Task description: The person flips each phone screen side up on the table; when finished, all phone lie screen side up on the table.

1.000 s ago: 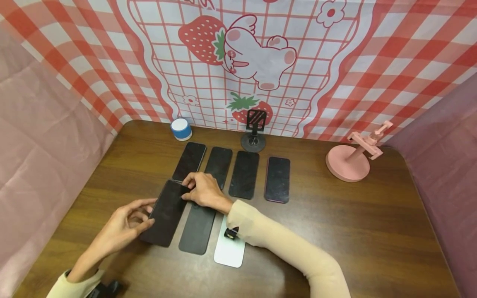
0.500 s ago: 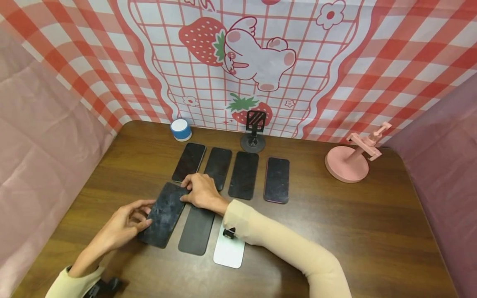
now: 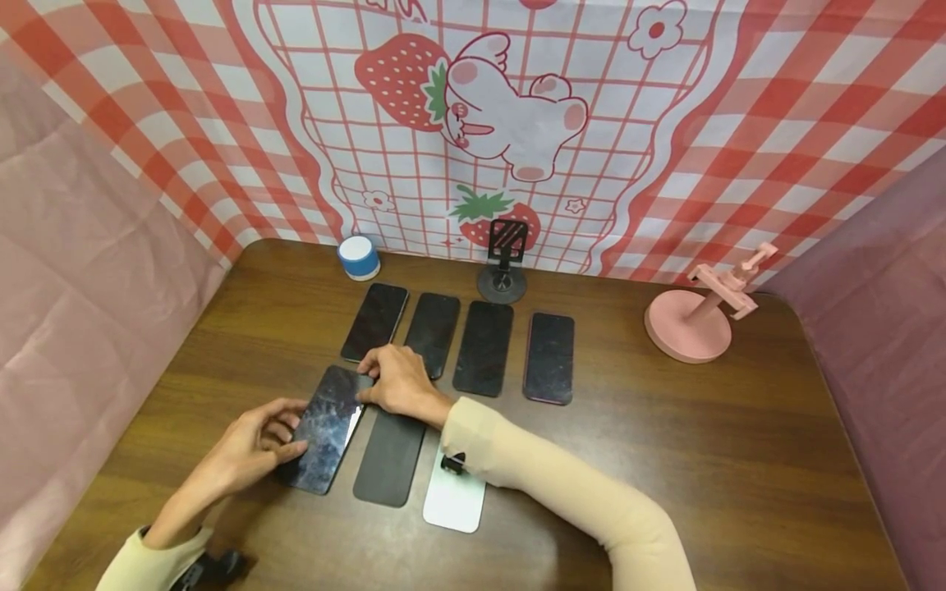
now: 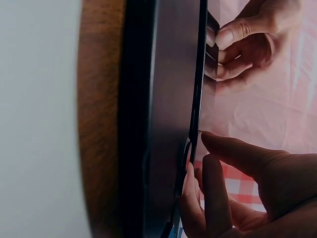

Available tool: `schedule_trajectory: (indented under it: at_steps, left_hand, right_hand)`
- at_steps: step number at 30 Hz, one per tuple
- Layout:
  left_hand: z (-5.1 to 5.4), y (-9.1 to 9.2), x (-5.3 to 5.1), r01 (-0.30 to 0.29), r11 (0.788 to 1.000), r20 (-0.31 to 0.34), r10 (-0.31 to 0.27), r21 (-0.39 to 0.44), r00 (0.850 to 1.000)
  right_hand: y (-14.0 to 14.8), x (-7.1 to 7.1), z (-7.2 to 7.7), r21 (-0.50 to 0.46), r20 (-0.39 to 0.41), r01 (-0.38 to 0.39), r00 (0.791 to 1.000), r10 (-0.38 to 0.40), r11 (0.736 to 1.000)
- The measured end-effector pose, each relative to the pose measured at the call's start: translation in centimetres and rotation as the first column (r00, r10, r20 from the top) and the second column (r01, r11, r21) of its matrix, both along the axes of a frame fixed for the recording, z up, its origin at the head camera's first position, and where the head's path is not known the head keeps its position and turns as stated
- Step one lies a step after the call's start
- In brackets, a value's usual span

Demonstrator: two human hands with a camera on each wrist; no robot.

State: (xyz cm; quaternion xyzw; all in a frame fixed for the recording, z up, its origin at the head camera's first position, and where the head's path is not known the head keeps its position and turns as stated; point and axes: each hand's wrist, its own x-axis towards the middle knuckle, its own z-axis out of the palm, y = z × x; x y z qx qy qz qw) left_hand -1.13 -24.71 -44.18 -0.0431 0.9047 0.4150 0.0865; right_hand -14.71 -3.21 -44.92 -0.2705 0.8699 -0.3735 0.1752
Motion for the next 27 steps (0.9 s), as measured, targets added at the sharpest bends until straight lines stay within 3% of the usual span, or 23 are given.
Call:
schedule_trajectory:
  at_steps: [10, 19, 27]
  left_hand:
    - [0.0, 0.3, -0.1, 0.004, 1.000, 0.042, -0.005, 0.013, 0.999]
    - [-0.4, 0.4, 0.3, -0.014, 0.999, -0.047, 0.012, -0.051, 0.999]
    - [-0.4, 0.5, 0.4, -0.013, 0.998, -0.059, 0.009, -0.058, 0.998]
  right_hand:
    - [-0.2, 0.1, 0.0, 0.014, -0.023, 0.013, 1.000, -0.012, 1.000]
    - [-0.4, 0.1, 0.0, 0.017, -0.017, 0.015, 1.000, -0.014, 1.000]
    - [0.8, -0.2, 0.9, -0.040, 0.097, -0.004, 0.995, 0.008, 0.999]
